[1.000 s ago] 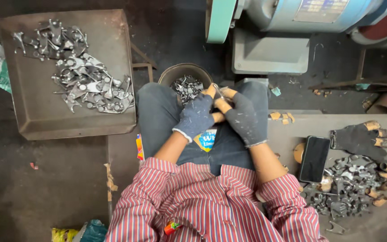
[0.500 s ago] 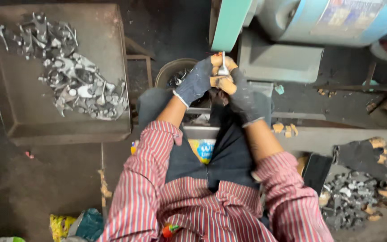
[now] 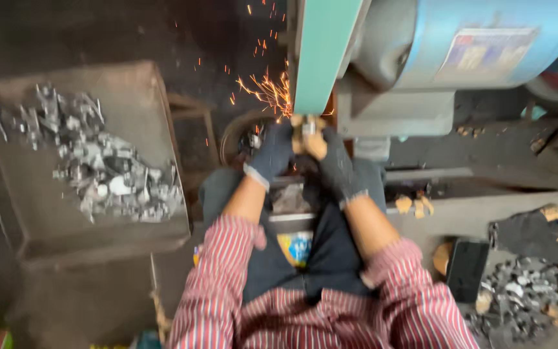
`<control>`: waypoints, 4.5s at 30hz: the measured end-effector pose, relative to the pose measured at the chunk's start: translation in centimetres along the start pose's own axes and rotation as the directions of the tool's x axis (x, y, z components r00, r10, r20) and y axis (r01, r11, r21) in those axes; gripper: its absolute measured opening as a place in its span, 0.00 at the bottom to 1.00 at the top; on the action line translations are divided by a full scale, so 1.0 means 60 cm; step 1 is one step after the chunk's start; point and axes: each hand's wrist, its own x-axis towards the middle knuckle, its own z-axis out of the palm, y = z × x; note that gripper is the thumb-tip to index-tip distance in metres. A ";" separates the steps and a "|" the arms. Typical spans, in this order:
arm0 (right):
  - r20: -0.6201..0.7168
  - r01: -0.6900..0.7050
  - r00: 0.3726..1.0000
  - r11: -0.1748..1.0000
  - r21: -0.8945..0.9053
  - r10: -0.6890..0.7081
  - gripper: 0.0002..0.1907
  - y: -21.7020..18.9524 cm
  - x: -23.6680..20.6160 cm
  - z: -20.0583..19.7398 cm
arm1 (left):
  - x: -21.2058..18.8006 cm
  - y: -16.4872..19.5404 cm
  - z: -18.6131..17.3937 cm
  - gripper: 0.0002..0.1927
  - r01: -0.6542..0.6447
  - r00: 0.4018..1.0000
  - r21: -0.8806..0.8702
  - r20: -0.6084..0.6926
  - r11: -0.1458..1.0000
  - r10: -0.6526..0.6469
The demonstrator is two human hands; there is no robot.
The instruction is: The person sits at a belt grinder and grinds small metal castings one at a time, holding each piece by hand against the moving belt to remove excess material while sparks fly. Finished pieces are placed on a metal tray beside them, and a bowl below catches ground pieces and debris.
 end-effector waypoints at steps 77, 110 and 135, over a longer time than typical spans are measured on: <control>-0.311 0.105 0.950 0.978 0.182 -0.044 0.14 -0.008 0.033 -0.041 | -0.040 -0.020 0.085 0.18 -0.121 0.982 0.174 -0.123 0.977 0.143; 0.046 -0.037 0.997 0.885 -0.465 0.065 0.24 -0.032 -0.157 0.030 | -0.279 0.045 0.178 0.19 0.049 0.933 0.845 -0.229 0.532 0.279; -0.469 0.022 0.858 0.928 -0.373 -0.209 0.16 -0.030 -0.012 -0.025 | -0.003 -0.039 0.078 0.15 -0.222 0.778 0.903 -0.063 0.368 0.625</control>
